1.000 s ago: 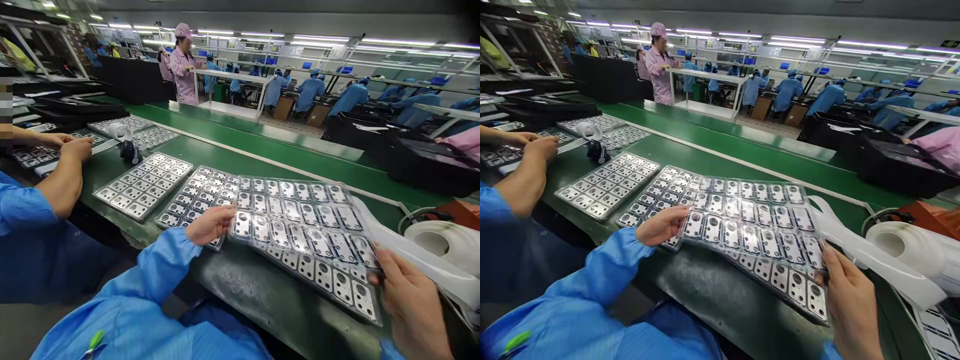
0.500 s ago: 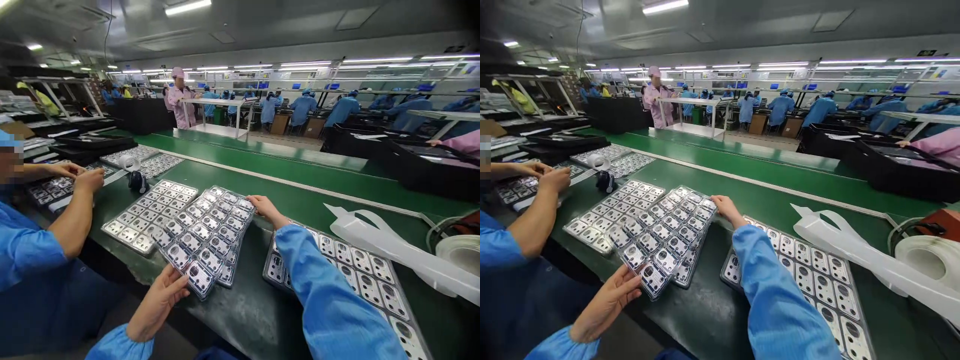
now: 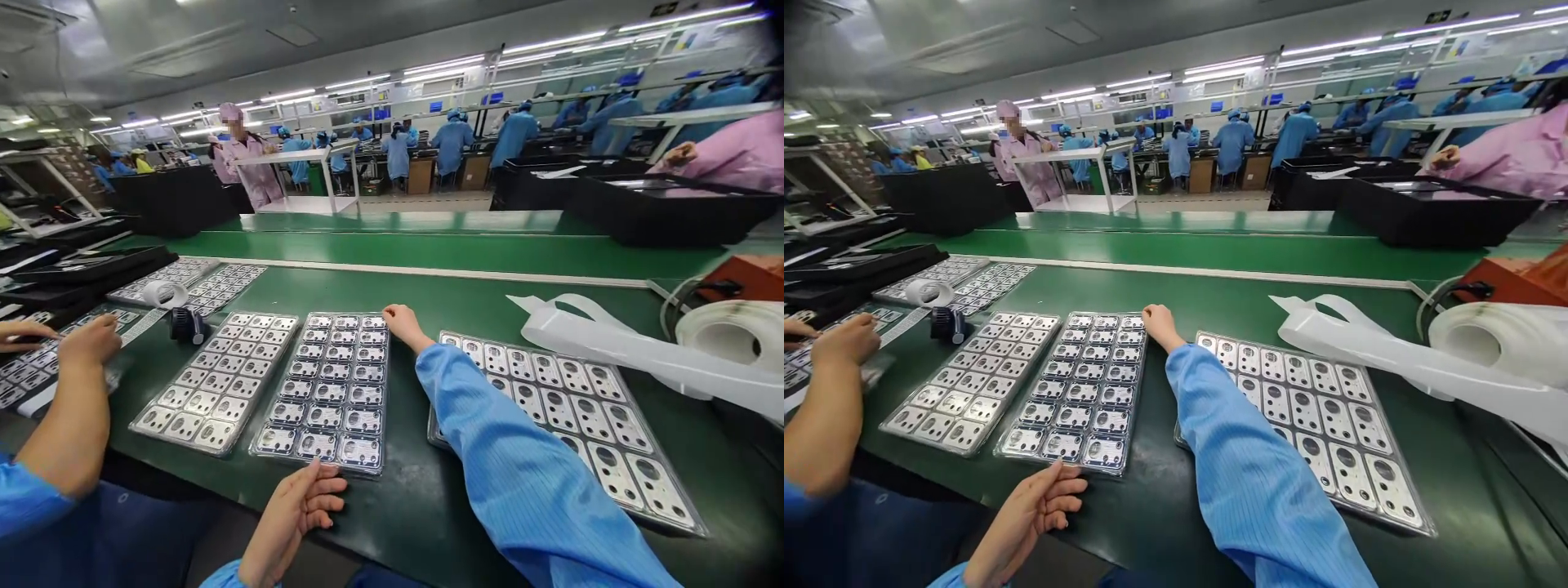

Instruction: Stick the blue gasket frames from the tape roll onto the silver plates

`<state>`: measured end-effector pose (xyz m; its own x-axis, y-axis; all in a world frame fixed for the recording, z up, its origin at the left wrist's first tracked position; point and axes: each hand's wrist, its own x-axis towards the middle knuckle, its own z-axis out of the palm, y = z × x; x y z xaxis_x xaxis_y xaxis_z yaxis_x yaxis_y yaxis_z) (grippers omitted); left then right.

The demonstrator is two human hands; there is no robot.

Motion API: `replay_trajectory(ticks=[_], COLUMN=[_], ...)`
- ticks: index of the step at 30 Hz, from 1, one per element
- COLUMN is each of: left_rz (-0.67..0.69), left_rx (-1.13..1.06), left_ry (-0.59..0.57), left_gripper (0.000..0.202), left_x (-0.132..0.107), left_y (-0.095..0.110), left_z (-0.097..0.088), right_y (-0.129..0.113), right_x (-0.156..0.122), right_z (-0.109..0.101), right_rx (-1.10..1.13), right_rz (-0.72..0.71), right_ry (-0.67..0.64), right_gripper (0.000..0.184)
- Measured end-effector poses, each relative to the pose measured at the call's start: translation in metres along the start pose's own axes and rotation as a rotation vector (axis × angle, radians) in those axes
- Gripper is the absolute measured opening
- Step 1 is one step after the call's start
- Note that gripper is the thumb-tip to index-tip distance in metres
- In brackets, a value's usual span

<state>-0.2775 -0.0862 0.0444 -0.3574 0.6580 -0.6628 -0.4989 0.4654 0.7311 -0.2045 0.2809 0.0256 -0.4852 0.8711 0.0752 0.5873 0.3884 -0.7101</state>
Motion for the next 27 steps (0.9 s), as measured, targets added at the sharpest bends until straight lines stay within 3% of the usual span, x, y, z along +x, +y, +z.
replay_trajectory(ticks=[8, 12, 14, 16, 19, 21, 23, 24, 27], left_rz=[0.033, 0.035, 0.151, 0.456, 1.032, 1.257, 1.355, 1.383, 1.383], left_rx=[0.148, 0.309, 0.499, 0.719, 1.005, 1.202, 1.364, 1.401, 1.303], left_ry=[0.094, -0.006, -0.048, 0.044, 0.244, 0.247, 0.182, 0.139, -0.022], left_gripper=[0.051, 0.059, 0.061, 0.057, 0.034, 0.040, 0.046, 0.046, 0.045], left_x=[0.009, 0.008, 0.005, 0.002, 0.009, 0.021, 0.034, 0.039, 0.047], left_y=[0.015, 0.009, 0.001, -0.005, -0.008, -0.008, -0.008, -0.008, -0.004], left_z=[-0.011, -0.012, -0.009, -0.004, 0.011, 0.020, 0.028, 0.031, 0.043], right_y=[-0.005, -0.014, -0.018, -0.021, -0.023, -0.018, -0.008, -0.001, 0.018], right_x=[-0.005, -0.012, -0.022, -0.040, -0.086, -0.129, -0.180, -0.207, -0.287], right_z=[-0.005, -0.026, -0.043, -0.060, -0.086, -0.102, -0.117, -0.124, -0.141], right_rx=[-0.034, -0.044, -0.048, -0.053, -0.069, -0.080, -0.094, -0.117, -0.105], right_rz=[0.023, 0.039, 0.009, -0.051, -0.173, -0.252, -0.317, -0.416, -0.496], right_ry=[-0.008, 0.009, 0.009, -0.012, -0.086, -0.155, -0.209, -0.236, -0.224], right_gripper=[0.033, 0.039, 0.039, 0.039, 0.035, 0.029, 0.029, 0.029, 0.030])
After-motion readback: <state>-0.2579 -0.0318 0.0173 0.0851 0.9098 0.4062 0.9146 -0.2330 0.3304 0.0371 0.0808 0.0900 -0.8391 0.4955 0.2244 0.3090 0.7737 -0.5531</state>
